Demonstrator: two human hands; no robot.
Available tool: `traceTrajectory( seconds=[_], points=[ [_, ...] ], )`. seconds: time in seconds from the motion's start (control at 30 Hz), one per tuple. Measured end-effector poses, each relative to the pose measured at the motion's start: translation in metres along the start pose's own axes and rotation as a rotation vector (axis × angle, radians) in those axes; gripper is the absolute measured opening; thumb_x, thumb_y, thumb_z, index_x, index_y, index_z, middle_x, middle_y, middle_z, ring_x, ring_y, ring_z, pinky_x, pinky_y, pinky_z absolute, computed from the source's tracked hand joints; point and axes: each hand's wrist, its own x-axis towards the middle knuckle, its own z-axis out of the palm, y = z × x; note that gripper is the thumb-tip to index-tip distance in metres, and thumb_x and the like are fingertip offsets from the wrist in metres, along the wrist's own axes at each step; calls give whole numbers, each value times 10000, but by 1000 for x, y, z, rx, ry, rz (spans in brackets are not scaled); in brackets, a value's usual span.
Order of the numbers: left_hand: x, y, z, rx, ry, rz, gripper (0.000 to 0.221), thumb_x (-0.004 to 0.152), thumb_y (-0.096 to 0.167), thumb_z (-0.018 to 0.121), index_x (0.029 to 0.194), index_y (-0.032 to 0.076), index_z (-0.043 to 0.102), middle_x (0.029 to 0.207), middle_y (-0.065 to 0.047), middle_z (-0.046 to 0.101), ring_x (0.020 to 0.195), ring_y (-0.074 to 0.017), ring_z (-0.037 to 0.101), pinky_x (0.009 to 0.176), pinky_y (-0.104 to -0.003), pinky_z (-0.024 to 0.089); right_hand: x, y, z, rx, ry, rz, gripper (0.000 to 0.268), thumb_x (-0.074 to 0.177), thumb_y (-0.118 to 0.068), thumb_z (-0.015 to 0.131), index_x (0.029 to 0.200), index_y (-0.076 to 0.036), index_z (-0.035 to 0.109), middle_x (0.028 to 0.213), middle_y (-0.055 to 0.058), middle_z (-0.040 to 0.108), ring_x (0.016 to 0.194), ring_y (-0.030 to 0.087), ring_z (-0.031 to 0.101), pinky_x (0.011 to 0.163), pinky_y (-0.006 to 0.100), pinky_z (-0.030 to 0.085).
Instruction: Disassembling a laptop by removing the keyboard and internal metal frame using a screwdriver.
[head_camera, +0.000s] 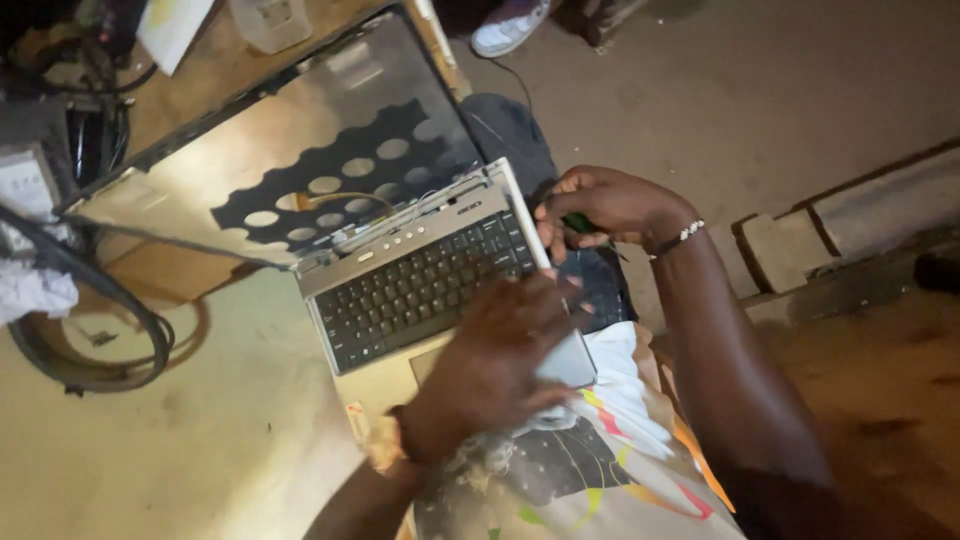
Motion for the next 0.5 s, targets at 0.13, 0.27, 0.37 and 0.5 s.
traceTrajectory(
  seconds=[0.13,0.27,0.37,0.5],
  points=[
    [5,14,19,307,-353,-52,547,651,412,672,1069,82,548,1259,-145,410,1256,-293,319,1006,-435,291,1,4,-7,35,-58,-32,230,750,-128,531,650,48,640,497,189,576,306,88,399,287,184,289],
    [0,9,29,253,-360,-99,474,701,361,650,1052,65,531,1231,-174,406,1244,-337,323,983,-459,290,-1,-2,-5,-2,-84,-49,247,772,-135,529,661,53,646,499,197,576,302,90,383,288,185,298],
    [-6,11,27,178,-300,-103,391,757,280,614,1077,84,503,1207,-166,400,1231,-352,347,977,-475,305,-2,-3,2,-65,-77,-81,253,809,-149,584,646,39,627,503,177,579,300,91,382,285,186,286],
    [-25,12,0,118,-129,-101,364,721,268,668,1013,76,566,1240,-169,450,1164,-335,420,921,-459,344,-6,-13,11,-328,-74,-1,322,822,-223,599,573,-30,531,457,46,454,349,83,295,349,222,200]
  ],
)
